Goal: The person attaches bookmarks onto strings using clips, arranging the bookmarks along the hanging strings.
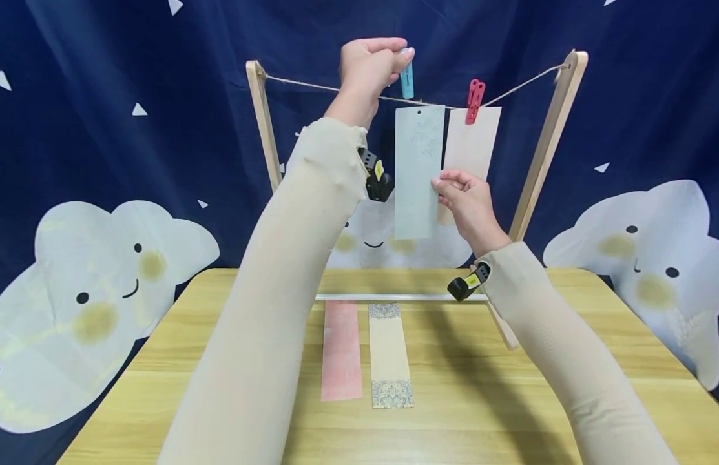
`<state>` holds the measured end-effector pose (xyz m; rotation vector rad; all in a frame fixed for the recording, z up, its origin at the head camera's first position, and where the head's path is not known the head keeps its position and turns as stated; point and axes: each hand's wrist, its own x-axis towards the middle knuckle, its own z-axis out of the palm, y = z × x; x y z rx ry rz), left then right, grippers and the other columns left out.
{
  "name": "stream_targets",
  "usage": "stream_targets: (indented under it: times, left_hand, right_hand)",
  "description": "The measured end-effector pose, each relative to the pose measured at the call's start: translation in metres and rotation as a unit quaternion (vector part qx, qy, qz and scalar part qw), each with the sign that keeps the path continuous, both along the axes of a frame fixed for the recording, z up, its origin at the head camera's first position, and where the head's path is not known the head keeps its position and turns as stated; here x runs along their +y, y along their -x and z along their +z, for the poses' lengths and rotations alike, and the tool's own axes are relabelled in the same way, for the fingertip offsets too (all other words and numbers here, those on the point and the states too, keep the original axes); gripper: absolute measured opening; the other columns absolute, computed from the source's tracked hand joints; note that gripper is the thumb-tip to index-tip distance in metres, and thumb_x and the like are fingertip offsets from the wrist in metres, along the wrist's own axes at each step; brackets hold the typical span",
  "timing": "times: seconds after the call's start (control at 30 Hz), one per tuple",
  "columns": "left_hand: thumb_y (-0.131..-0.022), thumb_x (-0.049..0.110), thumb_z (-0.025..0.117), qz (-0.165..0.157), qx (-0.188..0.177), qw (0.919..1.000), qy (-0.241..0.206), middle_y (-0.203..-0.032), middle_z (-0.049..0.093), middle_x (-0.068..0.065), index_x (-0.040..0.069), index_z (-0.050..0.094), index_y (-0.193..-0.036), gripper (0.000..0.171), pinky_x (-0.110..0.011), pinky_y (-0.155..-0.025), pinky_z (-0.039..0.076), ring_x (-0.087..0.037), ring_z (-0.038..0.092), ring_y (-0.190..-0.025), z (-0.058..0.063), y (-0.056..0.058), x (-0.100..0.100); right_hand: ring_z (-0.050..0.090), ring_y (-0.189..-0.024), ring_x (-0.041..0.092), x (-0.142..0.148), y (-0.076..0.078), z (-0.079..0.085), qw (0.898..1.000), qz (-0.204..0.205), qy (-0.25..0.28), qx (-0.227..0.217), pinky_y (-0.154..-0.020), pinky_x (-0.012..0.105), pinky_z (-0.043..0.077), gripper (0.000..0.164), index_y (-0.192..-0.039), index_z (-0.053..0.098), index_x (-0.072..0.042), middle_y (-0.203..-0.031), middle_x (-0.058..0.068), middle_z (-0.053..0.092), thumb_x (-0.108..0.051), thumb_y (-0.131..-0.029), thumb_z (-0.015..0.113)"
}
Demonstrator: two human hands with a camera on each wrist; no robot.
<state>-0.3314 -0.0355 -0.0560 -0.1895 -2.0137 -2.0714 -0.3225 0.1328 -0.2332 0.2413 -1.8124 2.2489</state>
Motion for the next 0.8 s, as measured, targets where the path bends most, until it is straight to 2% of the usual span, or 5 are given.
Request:
stream_targets:
  times: [0.23, 0.47, 0.8]
  left_hand:
    - [-0.083, 0.016, 0.073, 0.029, -0.001, 0.9995, 0.012, -0.102, 0.066, 0.008, 0.015, 0.074, -0.103, 0.02, -0.01, -0.077, 0.047, -0.002, 0.062, -0.088, -0.003, 0.002, 0.007]
    - [-0.084, 0.018, 0.072, 0.032, 0.004, 0.9994, 0.009, -0.098, 0.066, 0.009, 0.017, 0.074, -0.1, 0.017, -0.01, -0.075, 0.047, -0.002, 0.061, -0.086, -0.003, 0.002, 0.011]
    - [-0.084, 0.017, 0.072, 0.032, -0.02, 0.9991, 0.02, -0.095, 0.067, 0.008, 0.017, 0.075, -0.098, 0.015, -0.01, -0.074, 0.047, -0.002, 0.062, -0.084, -0.011, 0.008, 0.018]
  right_hand:
    - [0.057, -0.073, 0.009, -0.001, 0.002, -0.003, 1.0, -0.009, 0.004, -0.003, -0.066, 0.019, 0.048, 0.006, -0.089, 0.064, -0.008, -0.077, -0.003, 0.066, -0.005, -0.086, 0.068]
    - [0.056, -0.072, 0.009, -0.003, 0.002, -0.006, 1.0, -0.016, 0.003, 0.005, -0.066, 0.019, 0.048, 0.007, -0.087, 0.065, -0.009, -0.075, -0.003, 0.065, -0.004, -0.085, 0.068]
    - [0.056, -0.076, 0.01, -0.005, 0.001, -0.007, 1.0, -0.02, -0.004, -0.005, -0.068, 0.019, 0.048, 0.007, -0.091, 0.064, -0.007, -0.077, -0.003, 0.065, -0.007, -0.086, 0.069]
